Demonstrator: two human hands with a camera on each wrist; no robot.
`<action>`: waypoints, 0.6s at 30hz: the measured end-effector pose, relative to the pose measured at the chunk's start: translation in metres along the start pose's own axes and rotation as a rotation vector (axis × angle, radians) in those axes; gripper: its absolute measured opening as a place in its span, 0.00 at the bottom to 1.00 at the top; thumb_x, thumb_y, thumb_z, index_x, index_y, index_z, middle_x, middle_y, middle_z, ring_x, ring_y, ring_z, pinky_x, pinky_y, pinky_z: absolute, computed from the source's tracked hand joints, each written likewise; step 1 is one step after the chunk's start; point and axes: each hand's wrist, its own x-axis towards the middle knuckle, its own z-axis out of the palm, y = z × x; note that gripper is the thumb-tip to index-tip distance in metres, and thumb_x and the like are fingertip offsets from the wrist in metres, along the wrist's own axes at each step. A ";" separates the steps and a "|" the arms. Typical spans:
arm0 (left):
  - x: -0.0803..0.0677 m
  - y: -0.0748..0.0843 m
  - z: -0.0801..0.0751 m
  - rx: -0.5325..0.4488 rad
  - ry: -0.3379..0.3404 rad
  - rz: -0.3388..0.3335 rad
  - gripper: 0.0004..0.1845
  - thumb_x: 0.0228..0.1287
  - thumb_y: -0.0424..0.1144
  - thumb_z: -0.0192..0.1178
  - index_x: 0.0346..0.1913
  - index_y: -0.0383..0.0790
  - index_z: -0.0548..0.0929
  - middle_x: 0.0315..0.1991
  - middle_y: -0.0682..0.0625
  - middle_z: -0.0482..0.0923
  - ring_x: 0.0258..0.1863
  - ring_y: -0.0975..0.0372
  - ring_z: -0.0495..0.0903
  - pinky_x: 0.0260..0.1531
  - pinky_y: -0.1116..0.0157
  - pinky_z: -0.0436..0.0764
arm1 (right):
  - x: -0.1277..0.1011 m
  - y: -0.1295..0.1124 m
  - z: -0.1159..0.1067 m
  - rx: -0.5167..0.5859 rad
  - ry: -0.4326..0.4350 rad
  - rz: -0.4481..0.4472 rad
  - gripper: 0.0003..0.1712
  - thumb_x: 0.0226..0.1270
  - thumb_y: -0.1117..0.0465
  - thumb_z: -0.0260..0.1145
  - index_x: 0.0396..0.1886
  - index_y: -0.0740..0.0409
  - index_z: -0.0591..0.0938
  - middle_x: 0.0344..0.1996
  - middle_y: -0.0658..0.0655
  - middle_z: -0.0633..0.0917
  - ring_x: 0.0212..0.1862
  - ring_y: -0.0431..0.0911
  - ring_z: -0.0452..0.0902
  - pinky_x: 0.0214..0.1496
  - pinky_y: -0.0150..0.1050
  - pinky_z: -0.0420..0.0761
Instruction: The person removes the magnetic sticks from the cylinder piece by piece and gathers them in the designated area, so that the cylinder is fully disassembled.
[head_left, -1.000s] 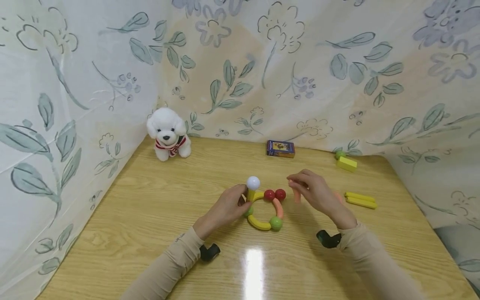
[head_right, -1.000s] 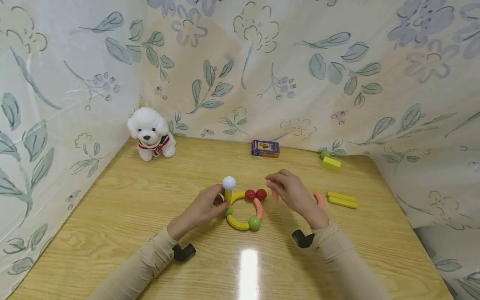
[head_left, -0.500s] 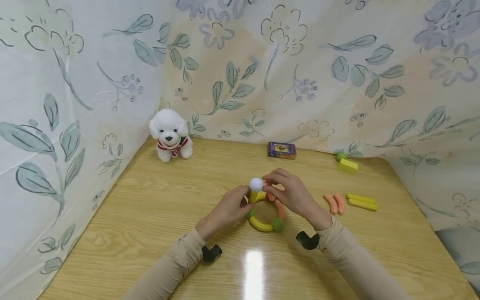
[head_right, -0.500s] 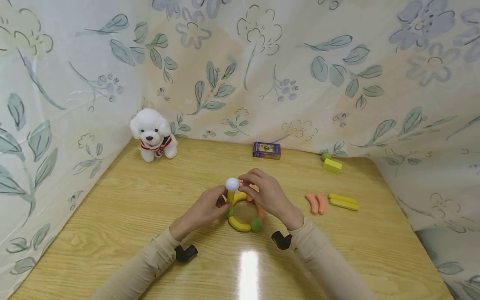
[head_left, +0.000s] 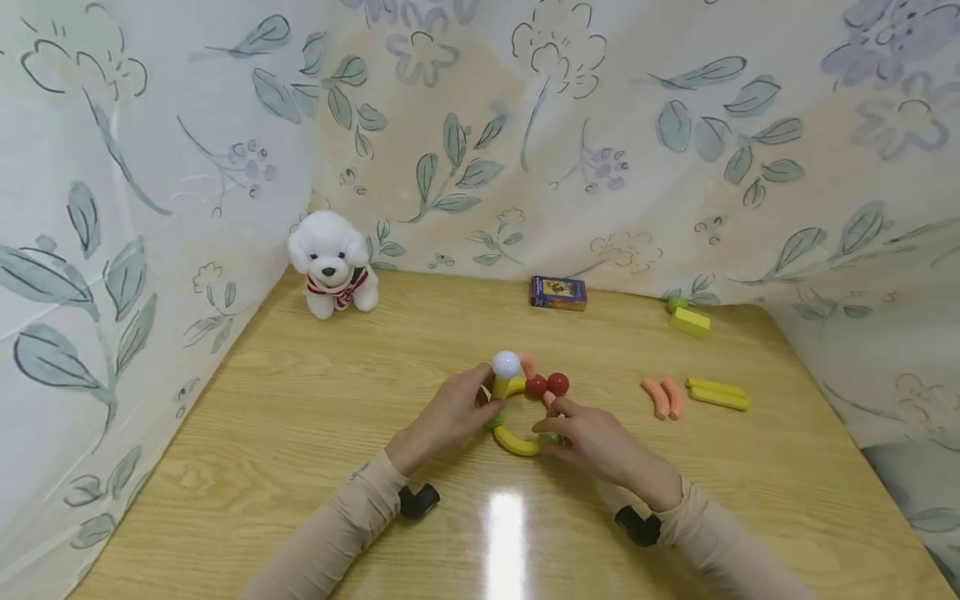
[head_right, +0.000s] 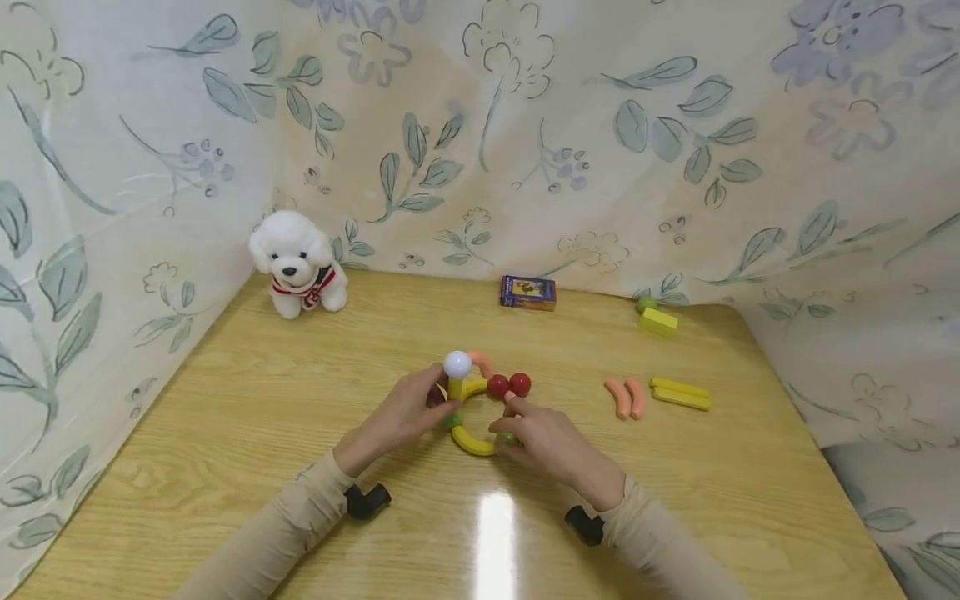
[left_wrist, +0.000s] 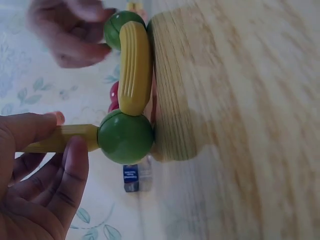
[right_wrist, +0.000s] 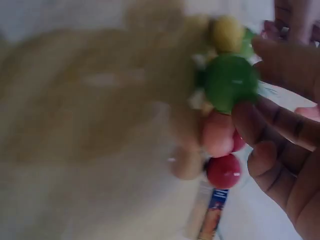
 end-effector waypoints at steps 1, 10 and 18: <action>0.000 0.001 0.000 0.003 -0.003 -0.002 0.11 0.62 0.34 0.66 0.45 0.37 0.77 0.38 0.46 0.82 0.32 0.62 0.81 0.32 0.73 0.79 | -0.002 0.000 0.002 -0.016 -0.014 0.002 0.14 0.55 0.59 0.75 0.42 0.53 0.87 0.37 0.51 0.81 0.26 0.35 0.73 0.27 0.25 0.72; -0.006 0.011 0.006 0.041 -0.025 0.057 0.09 0.61 0.32 0.65 0.42 0.35 0.79 0.36 0.45 0.79 0.32 0.60 0.80 0.32 0.73 0.78 | -0.006 0.014 0.003 -0.132 0.020 0.020 0.16 0.49 0.67 0.77 0.39 0.52 0.86 0.41 0.54 0.81 0.27 0.40 0.77 0.26 0.31 0.77; -0.005 0.027 0.025 0.118 -0.063 0.122 0.11 0.62 0.35 0.66 0.42 0.36 0.77 0.37 0.47 0.79 0.34 0.61 0.80 0.33 0.75 0.79 | 0.000 0.029 0.008 -0.143 0.079 0.093 0.18 0.55 0.75 0.71 0.44 0.53 0.86 0.46 0.55 0.81 0.31 0.41 0.78 0.28 0.31 0.77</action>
